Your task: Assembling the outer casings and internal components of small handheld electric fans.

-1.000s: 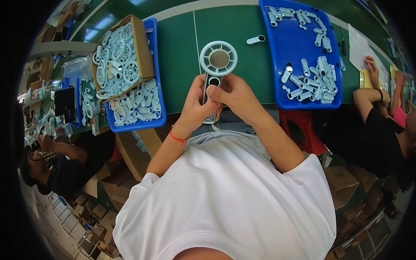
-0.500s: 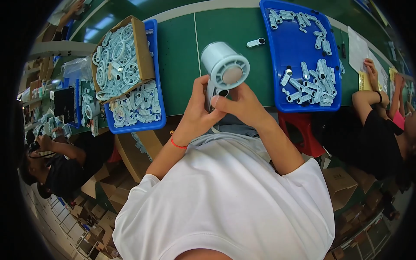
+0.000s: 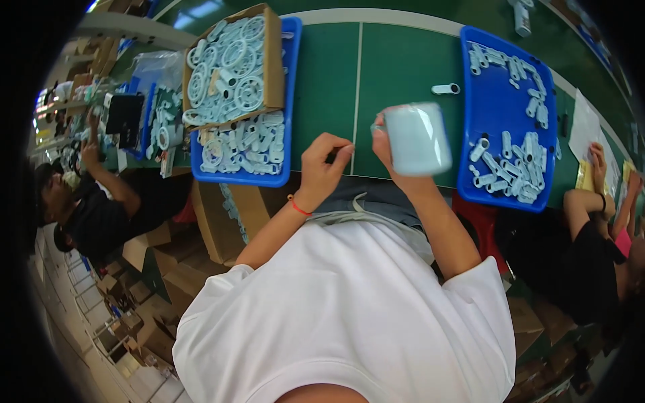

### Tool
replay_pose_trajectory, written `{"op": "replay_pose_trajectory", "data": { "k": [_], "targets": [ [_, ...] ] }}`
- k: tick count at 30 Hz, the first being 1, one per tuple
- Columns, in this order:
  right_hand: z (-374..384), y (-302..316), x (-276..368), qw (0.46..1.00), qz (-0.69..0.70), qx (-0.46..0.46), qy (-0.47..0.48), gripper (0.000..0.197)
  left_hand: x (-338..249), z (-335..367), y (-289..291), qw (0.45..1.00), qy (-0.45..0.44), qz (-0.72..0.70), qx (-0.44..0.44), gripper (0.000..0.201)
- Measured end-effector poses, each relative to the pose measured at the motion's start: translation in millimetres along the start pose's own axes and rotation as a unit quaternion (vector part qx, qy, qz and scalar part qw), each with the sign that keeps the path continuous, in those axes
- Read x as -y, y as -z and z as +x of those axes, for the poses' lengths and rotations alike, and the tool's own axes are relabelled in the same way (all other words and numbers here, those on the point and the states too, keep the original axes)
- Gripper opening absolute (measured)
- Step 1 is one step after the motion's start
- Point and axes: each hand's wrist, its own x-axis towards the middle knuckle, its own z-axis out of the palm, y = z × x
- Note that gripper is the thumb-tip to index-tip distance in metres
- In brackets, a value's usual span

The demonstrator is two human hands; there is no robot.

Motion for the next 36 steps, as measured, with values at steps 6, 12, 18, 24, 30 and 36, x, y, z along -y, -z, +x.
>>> {"op": "replay_pose_trajectory", "data": {
  "k": [6, 12, 18, 24, 30, 36],
  "targets": [
    [-12, -5, -29, 0.966, -0.228, 0.059, 0.106, 0.018, 1, -9, 1, 0.979, -0.194, 0.029, 0.046, 0.002],
    [4, 0, 9, 0.9, -0.36, 0.244, -0.03, 0.066, -54, -6, -2, 0.895, -0.411, 0.162, -0.059, 0.018],
    [-12, 31, 3, 0.913, -0.346, 0.218, 0.005, 0.063, -42, 23, 2, 0.912, -0.189, 0.325, 0.164, 0.057],
    [-16, 36, -3, 0.939, -0.276, 0.203, 0.001, 0.054, -45, 25, -10, 0.899, -0.189, 0.357, 0.171, 0.047],
    [-18, 39, -9, 0.949, -0.24, 0.206, -0.011, 0.053, -40, 26, -10, 0.91, -0.192, 0.323, 0.177, 0.047],
    [-17, 40, -9, 0.944, -0.245, 0.22, 0.018, 0.058, -44, 29, -9, 0.888, -0.21, 0.367, 0.181, 0.048]
  ]
}}
